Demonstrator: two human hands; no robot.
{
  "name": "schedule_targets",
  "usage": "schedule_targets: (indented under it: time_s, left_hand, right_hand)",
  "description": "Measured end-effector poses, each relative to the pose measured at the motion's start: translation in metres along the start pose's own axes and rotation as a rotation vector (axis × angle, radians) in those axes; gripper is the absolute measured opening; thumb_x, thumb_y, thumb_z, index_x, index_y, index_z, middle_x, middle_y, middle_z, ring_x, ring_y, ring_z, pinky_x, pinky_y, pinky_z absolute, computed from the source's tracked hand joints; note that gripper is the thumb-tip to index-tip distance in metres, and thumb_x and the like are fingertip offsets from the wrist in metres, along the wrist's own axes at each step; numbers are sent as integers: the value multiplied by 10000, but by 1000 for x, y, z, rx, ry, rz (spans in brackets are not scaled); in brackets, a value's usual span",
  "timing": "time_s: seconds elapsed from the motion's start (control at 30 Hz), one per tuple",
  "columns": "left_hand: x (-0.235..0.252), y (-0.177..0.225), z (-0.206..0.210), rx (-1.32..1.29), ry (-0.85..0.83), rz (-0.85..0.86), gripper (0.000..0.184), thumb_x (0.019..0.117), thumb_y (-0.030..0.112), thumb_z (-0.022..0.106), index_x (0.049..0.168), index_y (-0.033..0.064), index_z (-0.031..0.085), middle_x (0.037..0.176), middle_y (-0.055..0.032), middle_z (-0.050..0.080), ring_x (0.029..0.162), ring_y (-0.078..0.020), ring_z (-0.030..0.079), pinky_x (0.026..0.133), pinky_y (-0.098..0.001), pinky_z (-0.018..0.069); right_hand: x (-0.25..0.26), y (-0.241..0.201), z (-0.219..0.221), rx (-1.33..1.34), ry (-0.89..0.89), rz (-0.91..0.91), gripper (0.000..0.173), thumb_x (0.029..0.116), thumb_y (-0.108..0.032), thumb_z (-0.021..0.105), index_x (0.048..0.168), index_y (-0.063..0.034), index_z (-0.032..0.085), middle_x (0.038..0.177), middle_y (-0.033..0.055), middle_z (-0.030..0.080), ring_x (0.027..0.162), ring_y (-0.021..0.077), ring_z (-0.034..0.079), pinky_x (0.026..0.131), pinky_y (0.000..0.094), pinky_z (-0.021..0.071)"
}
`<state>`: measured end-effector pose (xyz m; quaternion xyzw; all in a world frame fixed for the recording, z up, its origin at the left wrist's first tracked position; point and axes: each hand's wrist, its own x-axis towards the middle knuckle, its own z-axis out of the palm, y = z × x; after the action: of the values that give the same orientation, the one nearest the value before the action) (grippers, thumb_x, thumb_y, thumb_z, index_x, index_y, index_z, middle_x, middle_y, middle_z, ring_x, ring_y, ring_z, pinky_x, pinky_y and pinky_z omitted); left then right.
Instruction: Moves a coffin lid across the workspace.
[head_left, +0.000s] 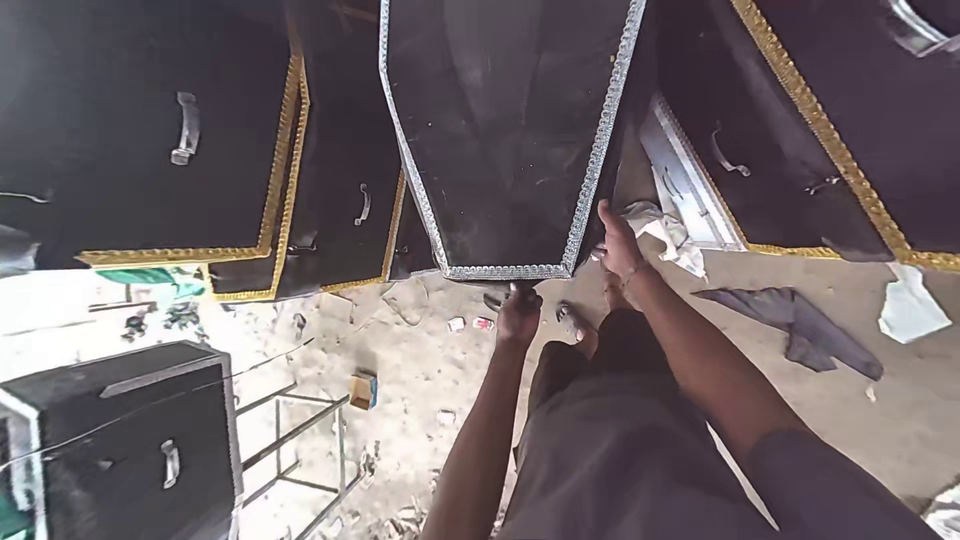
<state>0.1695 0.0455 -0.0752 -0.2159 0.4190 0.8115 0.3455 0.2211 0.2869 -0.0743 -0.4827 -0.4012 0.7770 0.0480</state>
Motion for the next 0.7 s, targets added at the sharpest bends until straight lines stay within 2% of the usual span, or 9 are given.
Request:
schedule_targets:
  time_s: [0.07, 0.13, 0.17, 0.3, 0.4, 0.47, 0.53, 0.6, 0.7]
  left_hand:
    - [5, 4, 1, 64, -6, -26, 281, 1113, 286, 353, 1112, 122, 582, 870, -20, 654, 686, -123, 608, 622, -292, 536]
    - [6, 7, 5, 79, 11, -10, 326, 1125, 313, 329, 1184, 106, 574, 1012, -52, 697, 824, -140, 664, 667, -299, 551]
    - [5, 9, 7, 79, 34, 11, 336, 1127, 311, 331, 1219, 93, 569, 1069, -67, 707, 889, -152, 678, 698, -309, 557]
    - [7, 27, 22, 19, 239, 113, 298, 1103, 292, 444, 1258, 64, 557, 1092, -97, 690, 970, -185, 681, 822, -375, 589]
    - [11, 44, 27, 16, 380, 145, 315, 1055, 201, 561, 1303, 8, 536, 1147, -151, 677, 1028, -232, 680, 891, -423, 588]
    - [13, 46, 33, 56, 443, 125, 323, 1020, 169, 616, 1281, -7, 541, 1105, -166, 669, 966, -239, 671, 833, -420, 590]
    - [12, 42, 34, 84, 436, 82, 342, 1018, 204, 627, 1276, -6, 551, 1104, -167, 672, 952, -244, 669, 817, -424, 589]
    - [10, 39, 34, 102, 386, 31, 336, 1031, 246, 608, 1266, 10, 564, 1103, -155, 682, 949, -229, 676, 794, -407, 590]
    - [7, 36, 40, 114, 334, -21, 303, 1042, 252, 583, 1239, 21, 576, 1067, -147, 696, 913, -212, 684, 708, -370, 580]
  right_hand:
    - [-5, 4, -2, 112, 9, 24, 664, 942, -746, 481, 1374, -249, 562, 1152, 80, 658, 871, 200, 627, 684, 372, 520]
    - [-11, 13, -1, 186, -23, -34, 488, 993, -621, 529, 1294, -241, 579, 983, 27, 638, 708, 129, 580, 586, 290, 493]
    - [-14, 19, 0, 193, -70, -84, 403, 1026, -545, 528, 1254, -217, 578, 910, 8, 628, 677, 111, 576, 588, 284, 505]
    - [-28, 39, 2, 286, -130, -197, 255, 1058, -286, 558, 1263, -135, 575, 919, 50, 675, 703, 137, 630, 626, 304, 557]
    - [-34, 38, 10, 229, -32, -278, 264, 994, -177, 671, 1236, -90, 611, 956, 72, 694, 726, 156, 652, 618, 326, 567]
    - [-38, 31, 16, 94, 40, -334, 396, 925, -186, 761, 1274, -71, 613, 1073, 103, 717, 877, 197, 704, 737, 393, 610]
    - [-41, 24, 24, -63, 131, -339, 562, 854, -236, 835, 1323, -64, 577, 1175, 130, 695, 1035, 230, 693, 873, 454, 598]
    - [-39, 19, 32, -163, 239, -295, 615, 796, -263, 880, 1283, -37, 579, 1137, 168, 686, 1040, 275, 680, 891, 511, 570]
    - [-29, 18, 36, -159, 282, -242, 540, 745, -241, 915, 1175, -32, 664, 1071, 171, 719, 999, 285, 701, 870, 520, 580]
